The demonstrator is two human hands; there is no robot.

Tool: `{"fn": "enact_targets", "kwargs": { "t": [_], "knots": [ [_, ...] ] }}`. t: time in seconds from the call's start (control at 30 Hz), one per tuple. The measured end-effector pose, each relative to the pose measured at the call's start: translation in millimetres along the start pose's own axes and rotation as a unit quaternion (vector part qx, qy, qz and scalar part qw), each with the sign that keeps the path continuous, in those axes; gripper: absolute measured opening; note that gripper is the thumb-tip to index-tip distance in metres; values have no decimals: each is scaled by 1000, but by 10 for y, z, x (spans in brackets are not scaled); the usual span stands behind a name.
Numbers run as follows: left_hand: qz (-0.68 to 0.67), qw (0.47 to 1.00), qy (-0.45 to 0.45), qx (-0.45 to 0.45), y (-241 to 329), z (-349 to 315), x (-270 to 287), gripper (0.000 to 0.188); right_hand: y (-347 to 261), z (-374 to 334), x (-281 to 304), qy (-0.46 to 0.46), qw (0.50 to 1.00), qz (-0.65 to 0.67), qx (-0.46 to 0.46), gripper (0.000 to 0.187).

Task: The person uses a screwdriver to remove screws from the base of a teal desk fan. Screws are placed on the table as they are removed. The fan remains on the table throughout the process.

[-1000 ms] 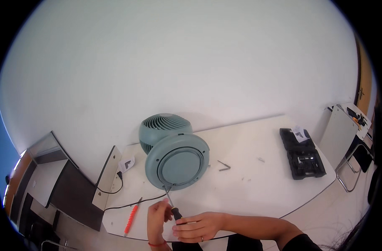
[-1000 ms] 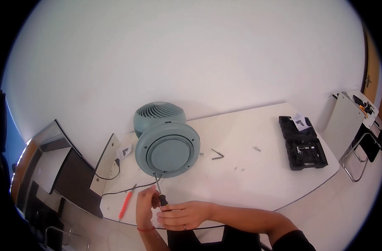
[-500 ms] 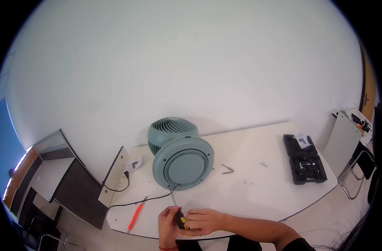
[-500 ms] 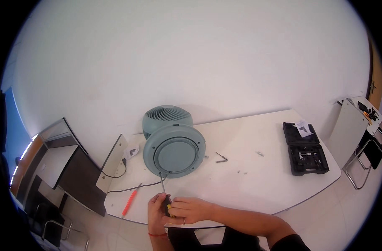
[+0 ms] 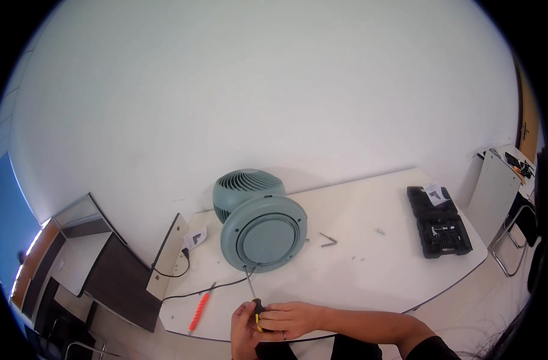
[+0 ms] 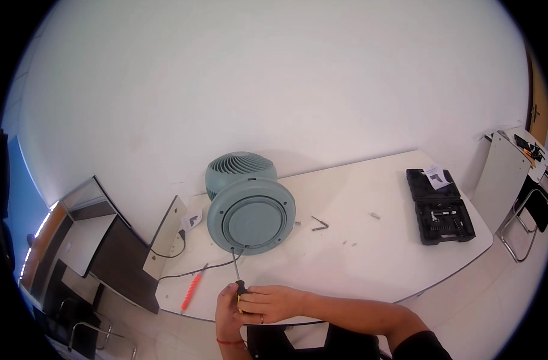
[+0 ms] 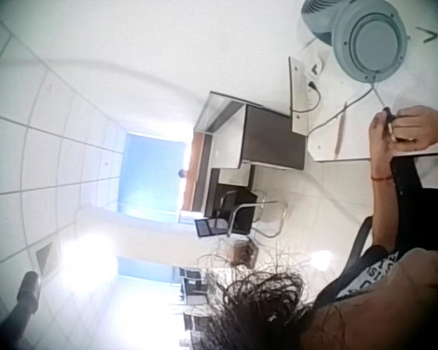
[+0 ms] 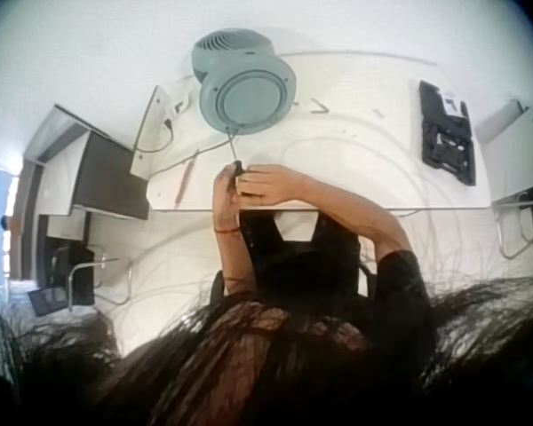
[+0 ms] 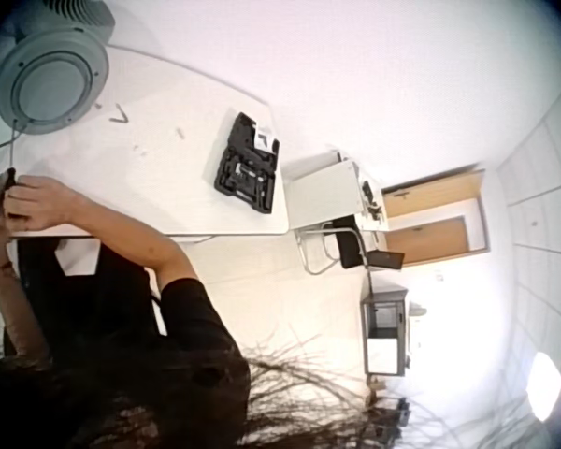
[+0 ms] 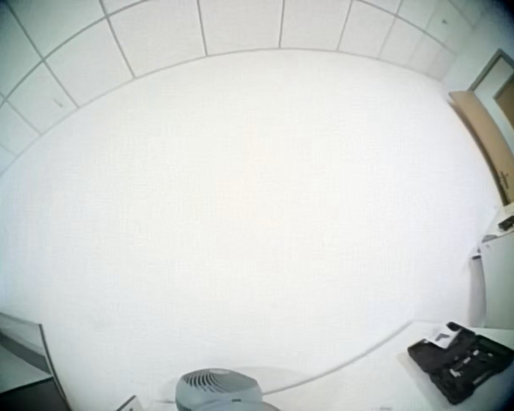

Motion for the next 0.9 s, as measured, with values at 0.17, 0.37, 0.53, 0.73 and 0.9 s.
{"fn": "enact_targets", "kwargs": {
  "t": [0.17,0.37,0.53,0.73,0.9],
  "knots": [
    [-31,999,11,-11,22,-25,-65,18,25,-27,-18,-11,999,23,-26,19],
    [-37,999,30,-4,-45,-49,-12,15,-46,-12,-2,-6,1000,-22,9,34],
    [-23,1000,3,14,-89,-22,111,16,-45,-14,-81,-43,999,-7,12,29],
    [-51,997,63,14,-105,-76,18,18,-43,-104,-90,-15,1000,-1,-8,29],
    [-45,999,24,16,-132,-15,199,21,-15,55,76,17,1000,0,2,30]
  ]
}}
Point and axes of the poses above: each hand's wrist, its own z-axis towards the middle knuckle, its own x-axis out of the back of the hand, y = z × x, the point moved 10 cm from there along z, towards the middle knuckle, and after that the axes turned 12 degrees about x, right-handed, at the moved point
